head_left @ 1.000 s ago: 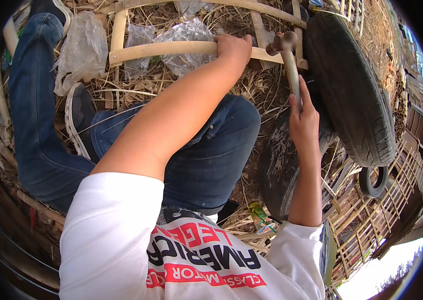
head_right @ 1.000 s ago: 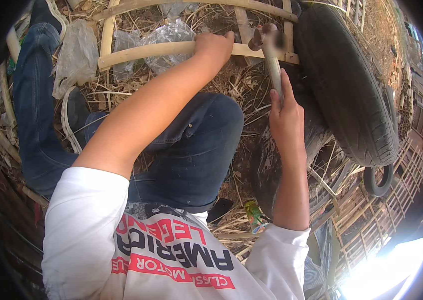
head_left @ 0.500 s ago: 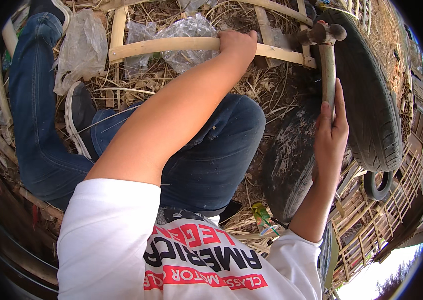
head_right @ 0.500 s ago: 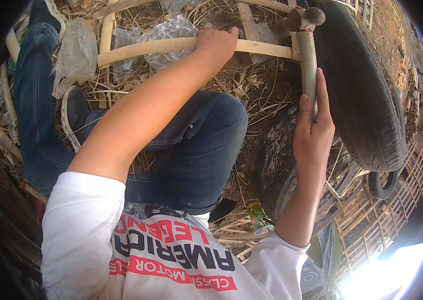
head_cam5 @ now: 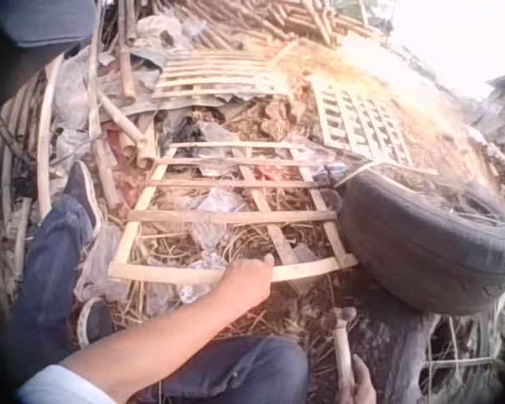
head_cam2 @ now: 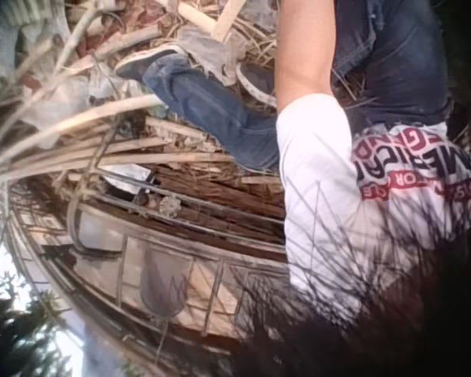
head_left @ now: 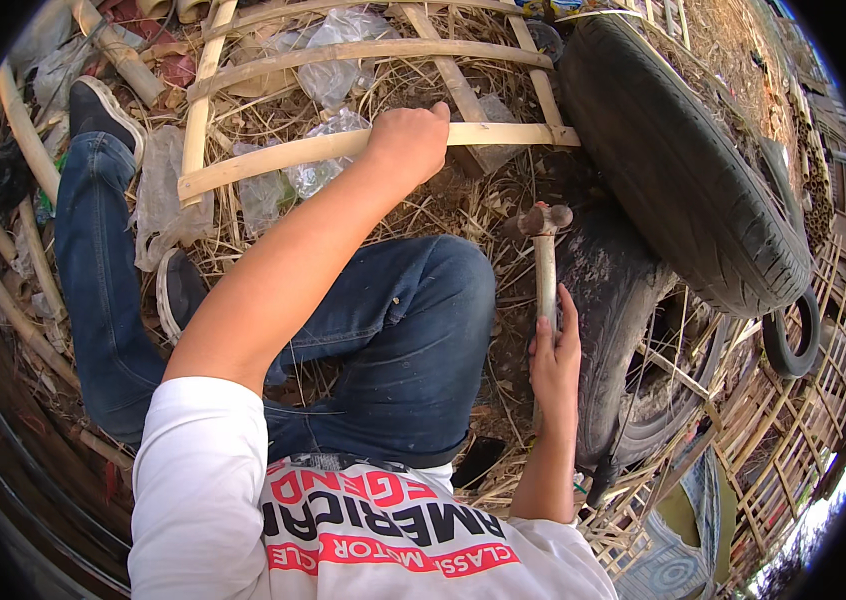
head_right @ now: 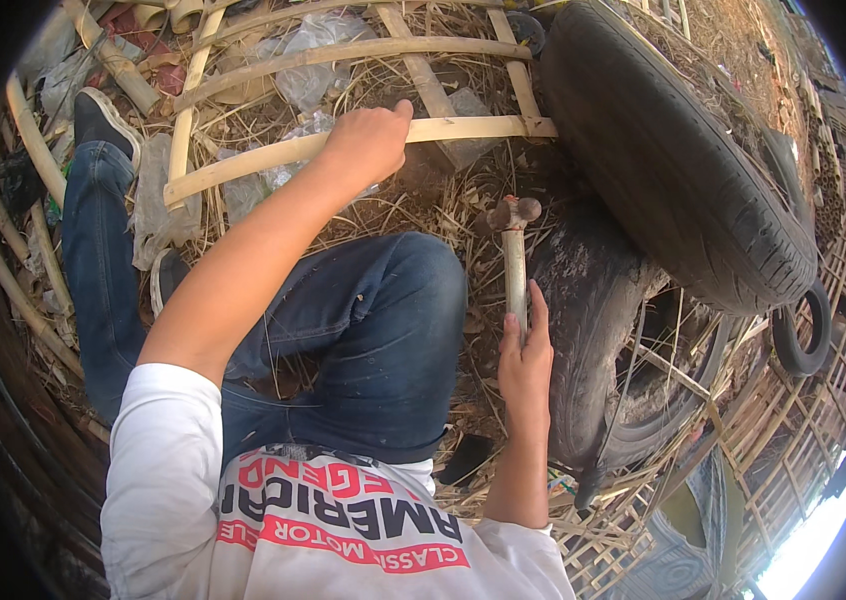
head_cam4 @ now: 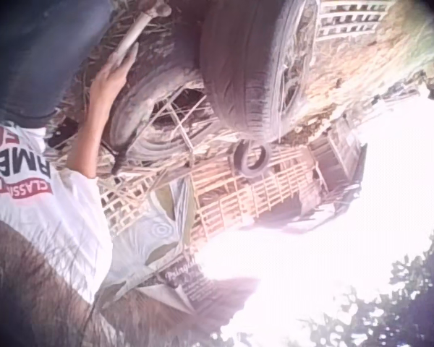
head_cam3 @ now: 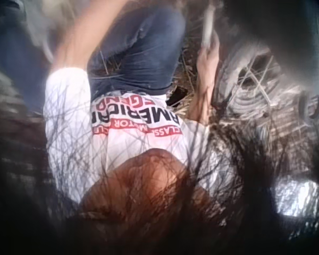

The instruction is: The person builds a small bamboo grid by hand, positioning thin bamboo strips into a lattice and securing them with nails and a hammer.

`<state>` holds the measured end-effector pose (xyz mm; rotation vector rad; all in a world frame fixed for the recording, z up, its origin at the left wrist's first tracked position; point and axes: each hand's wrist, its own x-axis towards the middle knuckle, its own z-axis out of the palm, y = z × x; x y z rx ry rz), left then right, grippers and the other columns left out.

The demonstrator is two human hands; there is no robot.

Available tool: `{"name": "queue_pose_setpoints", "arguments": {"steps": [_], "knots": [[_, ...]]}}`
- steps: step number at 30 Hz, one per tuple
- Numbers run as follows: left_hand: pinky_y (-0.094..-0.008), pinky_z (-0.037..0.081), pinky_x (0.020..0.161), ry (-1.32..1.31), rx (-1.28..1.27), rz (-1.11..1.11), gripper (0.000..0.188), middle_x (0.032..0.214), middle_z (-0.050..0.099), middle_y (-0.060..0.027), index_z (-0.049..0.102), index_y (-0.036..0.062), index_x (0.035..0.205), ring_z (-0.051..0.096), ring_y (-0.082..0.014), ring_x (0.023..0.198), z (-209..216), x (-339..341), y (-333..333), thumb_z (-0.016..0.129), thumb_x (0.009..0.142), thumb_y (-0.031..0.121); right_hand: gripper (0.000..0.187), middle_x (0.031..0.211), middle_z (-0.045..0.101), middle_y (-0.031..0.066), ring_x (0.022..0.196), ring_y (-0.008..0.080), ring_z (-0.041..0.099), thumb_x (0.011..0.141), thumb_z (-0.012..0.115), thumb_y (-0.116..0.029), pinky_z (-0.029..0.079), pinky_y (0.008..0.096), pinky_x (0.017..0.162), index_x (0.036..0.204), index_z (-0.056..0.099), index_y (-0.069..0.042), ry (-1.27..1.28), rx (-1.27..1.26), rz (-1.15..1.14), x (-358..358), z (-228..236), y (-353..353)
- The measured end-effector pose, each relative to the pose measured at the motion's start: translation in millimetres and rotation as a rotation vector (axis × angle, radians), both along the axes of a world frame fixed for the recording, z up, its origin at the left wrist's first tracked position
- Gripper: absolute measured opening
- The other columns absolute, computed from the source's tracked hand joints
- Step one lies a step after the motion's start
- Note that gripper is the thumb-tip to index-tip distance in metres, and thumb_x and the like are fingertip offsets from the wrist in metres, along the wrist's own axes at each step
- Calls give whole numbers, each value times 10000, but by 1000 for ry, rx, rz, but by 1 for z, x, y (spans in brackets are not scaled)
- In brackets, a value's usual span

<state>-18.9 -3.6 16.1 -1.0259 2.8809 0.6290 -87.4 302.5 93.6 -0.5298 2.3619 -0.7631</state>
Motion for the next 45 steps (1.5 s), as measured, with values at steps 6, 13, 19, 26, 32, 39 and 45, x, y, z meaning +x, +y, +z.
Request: {"name": "queue_pose_setpoints", "arguments": {"steps": [6, 13, 19, 26, 32, 39, 45], "knots": [[-462, 551, 774, -76, -100, -54, 258, 923, 699, -207, 592, -7, 1063, 690, -357, 887, 59, 13, -28, 532, 832, 90, 439, 753, 516, 5, 610, 60, 468, 1018, 482, -157, 403, 222, 534, 1442, 383, -102, -35, -36, -21, -2, -48, 38], [-436, 466, 924, -55, -71, -168, 467, 1141, 626, -250, 519, -19, 1277, 594, -381, 1099, 152, 36, -89, 450, 819, 35, 401, 885, 576, 117, 706, 178, 540, 1006, 500, -166, 467, 336, 680, 1367, 393, -29, -201, 13, -104, -1, -69, 48], [-333, 438, 829, -183, 18, -142, 518, 968, 607, -115, 516, 38, 1325, 576, -220, 897, 222, 48, -125, 490, 808, 56, 379, 655, 473, 4, 471, 90, 430, 1002, 511, -231, 345, 266, 388, 1337, 390, -102, -232, -125, -143, -4, -108, 56], [-298, 395, 701, -158, 32, -93, 437, 848, 532, -31, 527, 4, 1189, 479, -149, 762, 245, 54, -144, 534, 761, 90, 383, 653, 479, 18, 442, 100, 437, 998, 516, -256, 352, 273, 375, 1319, 398, -82, -379, -45, -278, -1, -85, 32], [-298, 409, 725, -167, 119, -147, 453, 877, 559, -59, 526, -5, 1216, 511, -157, 790, 237, 51, -134, 516, 767, 52, 397, 810, 600, 142, 610, 254, 585, 977, 546, -227, 464, 365, 532, 1305, 418, -44, -231, -16, -189, -6, -104, 43], [-445, 474, 854, -102, 58, -151, 388, 1040, 633, -259, 538, -35, 1171, 615, -393, 996, 170, 67, -82, 508, 791, 33, 537, 1184, 578, 279, 1106, 436, 564, 935, 597, -187, 450, 448, 948, 1386, 377, 2, 43, 115, -36, 3, -101, 31], [-512, 514, 768, -87, 80, -45, 248, 846, 663, -254, 538, -18, 1001, 654, -421, 851, 87, 77, -15, 589, 771, 59, 643, 1284, 514, 255, 1159, 372, 547, 869, 677, -83, 458, 412, 968, 1417, 351, -2, 155, -145, 74, -2, -66, -4]]}}
